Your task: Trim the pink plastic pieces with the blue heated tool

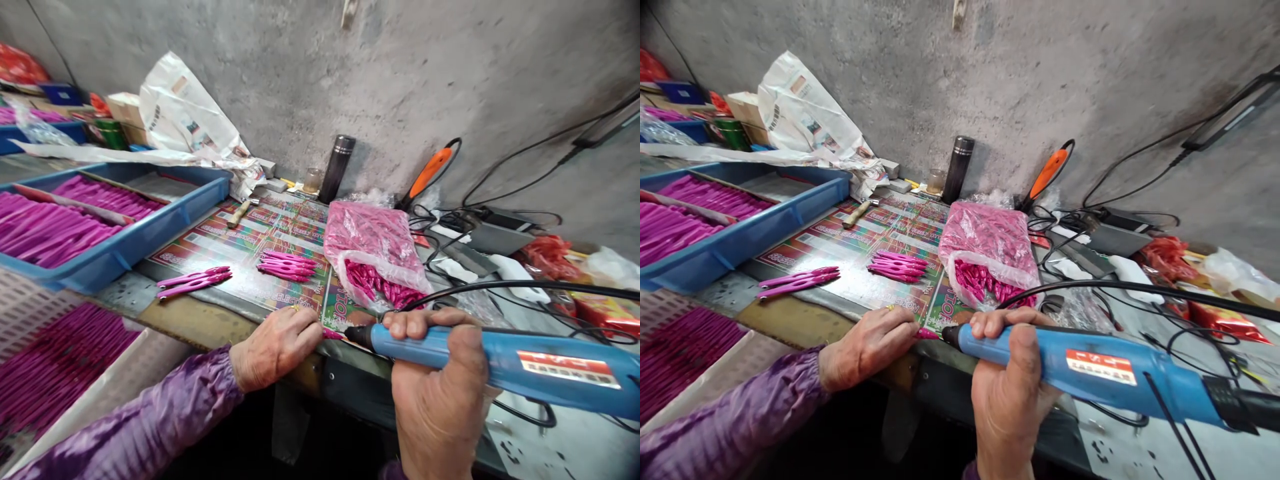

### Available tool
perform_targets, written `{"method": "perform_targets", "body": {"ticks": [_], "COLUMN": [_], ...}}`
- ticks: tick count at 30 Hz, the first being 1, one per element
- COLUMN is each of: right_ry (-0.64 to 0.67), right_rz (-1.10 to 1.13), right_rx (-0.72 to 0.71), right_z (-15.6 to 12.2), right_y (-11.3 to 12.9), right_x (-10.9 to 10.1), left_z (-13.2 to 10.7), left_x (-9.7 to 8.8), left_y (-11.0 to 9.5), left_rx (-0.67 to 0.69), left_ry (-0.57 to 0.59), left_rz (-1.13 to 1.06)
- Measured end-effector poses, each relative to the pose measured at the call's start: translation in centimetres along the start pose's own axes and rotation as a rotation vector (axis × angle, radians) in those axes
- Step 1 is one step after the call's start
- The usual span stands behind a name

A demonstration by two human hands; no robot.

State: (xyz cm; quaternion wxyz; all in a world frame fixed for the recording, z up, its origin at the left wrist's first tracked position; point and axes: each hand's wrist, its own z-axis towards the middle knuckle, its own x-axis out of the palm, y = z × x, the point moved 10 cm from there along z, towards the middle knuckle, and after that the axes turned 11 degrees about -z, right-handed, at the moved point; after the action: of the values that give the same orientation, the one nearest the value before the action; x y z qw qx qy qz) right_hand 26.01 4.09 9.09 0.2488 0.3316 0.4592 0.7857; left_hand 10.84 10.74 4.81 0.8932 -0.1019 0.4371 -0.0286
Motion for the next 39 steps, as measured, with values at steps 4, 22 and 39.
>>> {"method": "perform_targets", "body": {"ticks": [4, 22, 39], "right_ry": [-0.006, 0.018, 0.06], "right_rz": [0.008, 0.022, 0.066], "right_rx": [0.0, 0.046, 0.083], "right_z": [0.1, -0.1, 0.0], "right_y": [-0.1, -2.1, -0.4], "right_x": [-0.2, 0.9, 1.2], "left_z": [-0.1, -0.8, -2.1], "left_x": [-0.4, -3.2, -1.6], "left_y": [-0.2, 1.1, -1.4], "left_rx": [0.014, -0.109, -0.015], "left_ry": [-0.043, -0.235, -0.127], "left_rz": [-0.007, 0.004, 0.031]}}
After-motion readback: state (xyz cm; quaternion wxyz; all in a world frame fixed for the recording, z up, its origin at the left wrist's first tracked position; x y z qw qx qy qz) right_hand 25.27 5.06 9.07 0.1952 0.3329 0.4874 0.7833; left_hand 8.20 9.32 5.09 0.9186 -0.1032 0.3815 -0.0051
